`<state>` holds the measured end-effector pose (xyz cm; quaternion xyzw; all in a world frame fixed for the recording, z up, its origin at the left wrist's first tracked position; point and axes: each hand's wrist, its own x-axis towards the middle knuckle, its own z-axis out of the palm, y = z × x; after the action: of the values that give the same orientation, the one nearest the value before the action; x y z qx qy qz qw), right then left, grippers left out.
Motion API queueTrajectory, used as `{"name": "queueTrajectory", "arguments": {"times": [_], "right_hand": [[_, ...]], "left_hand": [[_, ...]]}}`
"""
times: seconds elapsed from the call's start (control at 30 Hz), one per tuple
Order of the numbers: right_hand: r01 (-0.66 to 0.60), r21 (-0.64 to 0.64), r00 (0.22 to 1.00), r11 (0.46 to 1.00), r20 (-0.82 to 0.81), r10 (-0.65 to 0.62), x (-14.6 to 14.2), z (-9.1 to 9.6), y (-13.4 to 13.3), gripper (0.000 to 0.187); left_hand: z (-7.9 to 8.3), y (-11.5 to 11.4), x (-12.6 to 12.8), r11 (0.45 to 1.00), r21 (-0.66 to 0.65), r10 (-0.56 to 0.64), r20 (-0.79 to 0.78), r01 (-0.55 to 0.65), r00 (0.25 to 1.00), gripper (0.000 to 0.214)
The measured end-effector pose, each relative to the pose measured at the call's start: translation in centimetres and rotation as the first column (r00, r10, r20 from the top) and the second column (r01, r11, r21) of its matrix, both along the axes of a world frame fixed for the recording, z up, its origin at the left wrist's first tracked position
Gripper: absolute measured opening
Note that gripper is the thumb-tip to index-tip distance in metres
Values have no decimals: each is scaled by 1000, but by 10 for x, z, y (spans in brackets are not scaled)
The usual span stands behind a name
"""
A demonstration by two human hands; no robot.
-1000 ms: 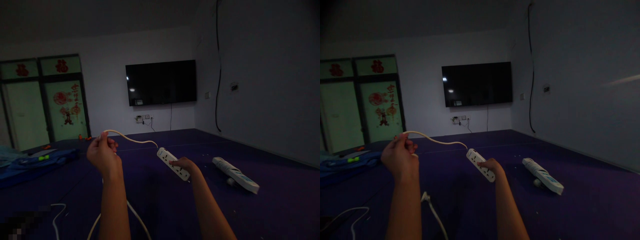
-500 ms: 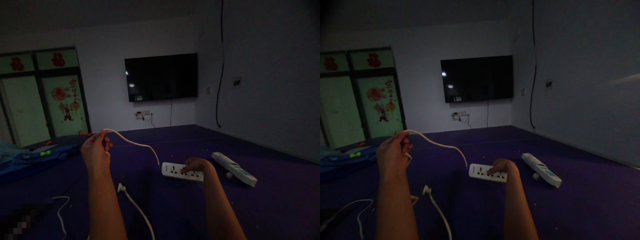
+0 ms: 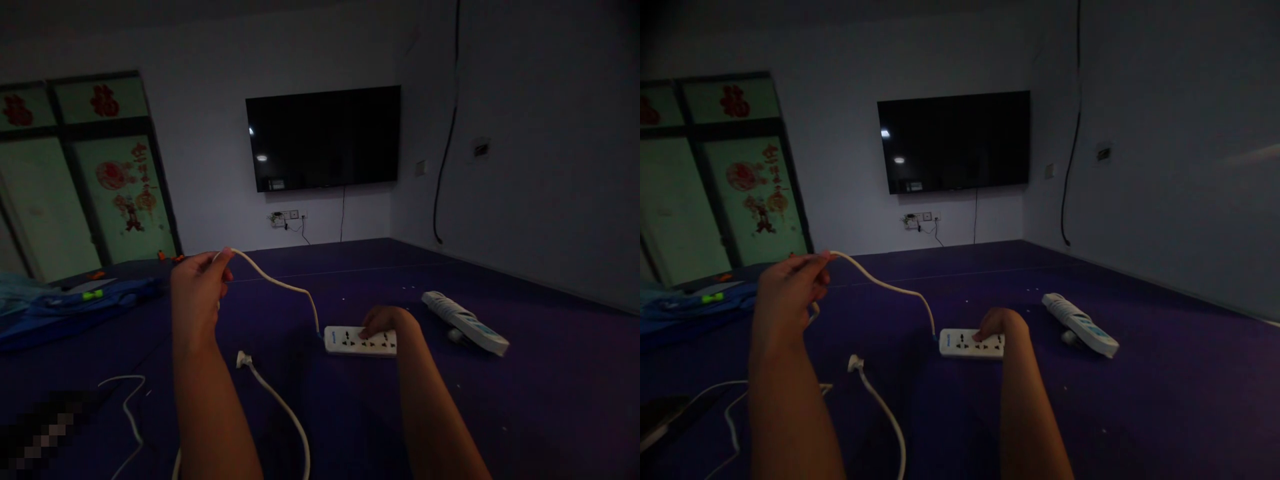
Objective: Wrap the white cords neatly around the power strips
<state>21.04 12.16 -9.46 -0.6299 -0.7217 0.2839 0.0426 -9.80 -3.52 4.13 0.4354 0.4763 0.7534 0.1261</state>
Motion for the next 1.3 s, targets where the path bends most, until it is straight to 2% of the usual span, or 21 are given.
{"name": "queueTrajectory", "arguments": {"times": [0.17, 0.3, 0.37, 0.43, 0.53, 0.63, 0.7, 0.8, 0.83, 0.9, 0.97, 1.07, 1.13, 1.23, 1.3], "right_hand": [[82, 151, 997, 985, -14, -81, -9, 10, 3, 24], [124, 340, 991, 932, -97, -97, -27, 41, 0, 27], [105, 426, 987, 898, -158, -41, -45, 58, -7, 26], [0, 509, 954, 861, -258, 152, -72, 72, -20, 24], [-309, 438, 862, 844, -246, 443, -119, 79, -47, 21], [-571, 216, 793, 792, -105, 601, -164, 71, -71, 22], [-631, 68, 773, 773, -19, 634, -189, 60, -83, 33], [-674, 12, 739, 739, 24, 673, -218, 40, -91, 60], [-697, 26, 717, 717, 28, 696, -225, 34, -91, 58], [-736, -18, 675, 677, 74, 735, -234, 25, -88, 34], [-751, -80, 650, 656, 85, 755, -235, 24, -84, 13], [-725, -115, 685, 679, -18, 728, -218, 33, -78, 18], [-716, -104, 698, 690, -140, 702, -199, 43, -75, 11], [-745, -181, 663, 641, -305, 684, -170, 57, -70, 13], [-755, -208, 649, 621, -363, 668, -157, 62, -67, 25]], "left_hand": [[0, -2, 2, 994, -104, 0, -129, -14, 992, 23], [-1, 1, 3, 991, -121, 39, -193, -64, 980, 27], [-1, 2, 3, 990, -123, 48, -197, -74, 979, 29], [-1, 3, 3, 991, -119, 39, -193, -63, 980, 29], [-2, 5, 3, 992, -99, 52, -189, -72, 981, 26], [-2, 7, 4, 991, -85, 82, -193, -100, 978, 23], [-2, 7, 4, 991, -91, 82, -191, -101, 978, 24], [-2, 6, 5, 990, -108, 66, -187, -87, 980, 26], [-2, 6, 5, 991, -110, 60, -189, -81, 980, 26], [-2, 6, 5, 992, -112, 40, -186, -62, 982, 27], [-2, 6, 5, 992, -114, 24, -161, -43, 987, 26], [-2, 6, 4, 994, -100, 34, -110, -45, 993, 19], [-3, 8, 2, 995, -68, 62, -92, -69, 994, 22], [-6, 14, -5, 994, -11, 107, -37, -107, 994, 32], [-8, 19, -9, 994, 16, 108, 22, -108, 994, 36]]}}
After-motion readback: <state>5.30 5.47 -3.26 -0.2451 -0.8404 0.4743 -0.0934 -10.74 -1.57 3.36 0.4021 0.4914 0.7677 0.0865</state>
